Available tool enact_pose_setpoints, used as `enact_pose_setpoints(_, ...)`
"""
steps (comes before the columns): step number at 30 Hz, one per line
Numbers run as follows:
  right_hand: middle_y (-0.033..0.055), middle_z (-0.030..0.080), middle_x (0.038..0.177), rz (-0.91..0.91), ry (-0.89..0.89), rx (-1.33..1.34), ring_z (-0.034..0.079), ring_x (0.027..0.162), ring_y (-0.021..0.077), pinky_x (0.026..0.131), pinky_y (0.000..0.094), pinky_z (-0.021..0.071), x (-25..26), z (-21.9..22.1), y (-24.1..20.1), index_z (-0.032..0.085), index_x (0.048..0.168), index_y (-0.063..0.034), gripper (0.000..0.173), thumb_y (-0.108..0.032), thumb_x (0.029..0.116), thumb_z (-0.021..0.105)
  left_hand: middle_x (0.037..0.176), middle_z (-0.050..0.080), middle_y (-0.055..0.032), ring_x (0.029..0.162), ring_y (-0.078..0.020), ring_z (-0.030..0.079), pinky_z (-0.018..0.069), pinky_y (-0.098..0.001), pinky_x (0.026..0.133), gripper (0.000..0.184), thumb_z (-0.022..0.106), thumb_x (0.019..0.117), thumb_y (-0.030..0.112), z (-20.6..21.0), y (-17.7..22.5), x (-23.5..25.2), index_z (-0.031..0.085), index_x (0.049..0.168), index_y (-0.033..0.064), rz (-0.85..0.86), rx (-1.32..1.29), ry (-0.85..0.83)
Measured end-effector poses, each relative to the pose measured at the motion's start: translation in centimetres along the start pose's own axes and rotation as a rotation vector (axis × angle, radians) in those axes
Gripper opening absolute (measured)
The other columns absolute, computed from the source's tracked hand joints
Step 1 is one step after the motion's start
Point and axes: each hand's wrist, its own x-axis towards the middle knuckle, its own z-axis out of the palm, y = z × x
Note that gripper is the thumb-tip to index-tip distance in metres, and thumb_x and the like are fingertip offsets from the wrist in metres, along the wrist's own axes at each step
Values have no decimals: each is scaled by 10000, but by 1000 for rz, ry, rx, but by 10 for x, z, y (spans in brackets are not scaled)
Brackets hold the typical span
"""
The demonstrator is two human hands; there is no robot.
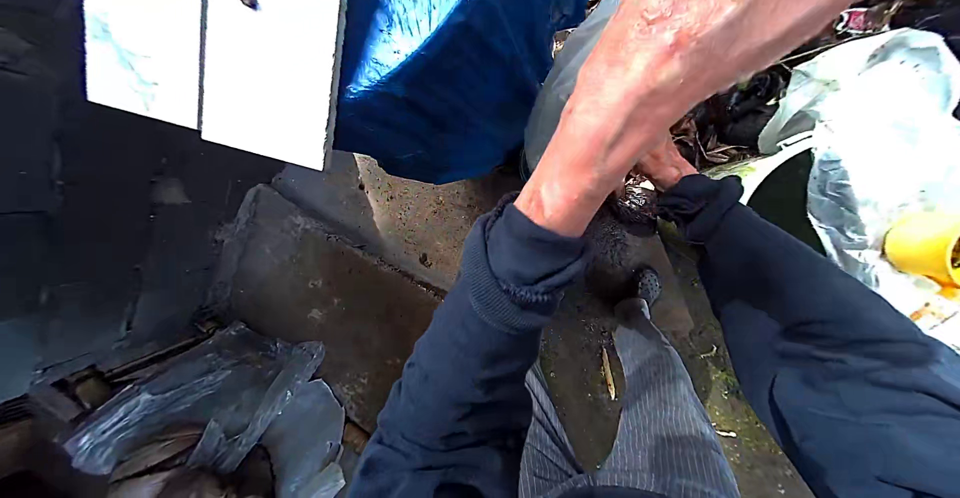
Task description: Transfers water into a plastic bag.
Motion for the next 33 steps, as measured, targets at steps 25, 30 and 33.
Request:
enact_pose_setpoints(25,-9,710,903,150,155,378,689,688,99,510,254,579,-28,-59,-60,682,1164,-185,203,-324,1061,575,1505,521,-127,1354,-383,520,471,-684,1030,785,411,953,767,165,-408,-218,394,1544,250,-1087,-1277,606)
enact_pose_setpoints(30,40,619,697,197,157,331,554,483,111,376,246,447,-14,-65,-40,699,1018,-155,271,-391,1055,570,1251,596,-162,1055,-259,628,568,-487,866,356,357,1111,162,175,-395,-220,403,1454,79,-1094,-997,750)
enact_pose_setpoints(33,52,585,667,210,162,295,499,449,127,366,260,404,-11,-72,-26,676,977,-128,283,-389,1046,589,1200,607,-139,1017,-177,630,578,-376,866,389,464,1021,-48,172,-361,-219,432,1404,9,-975,-820,746)
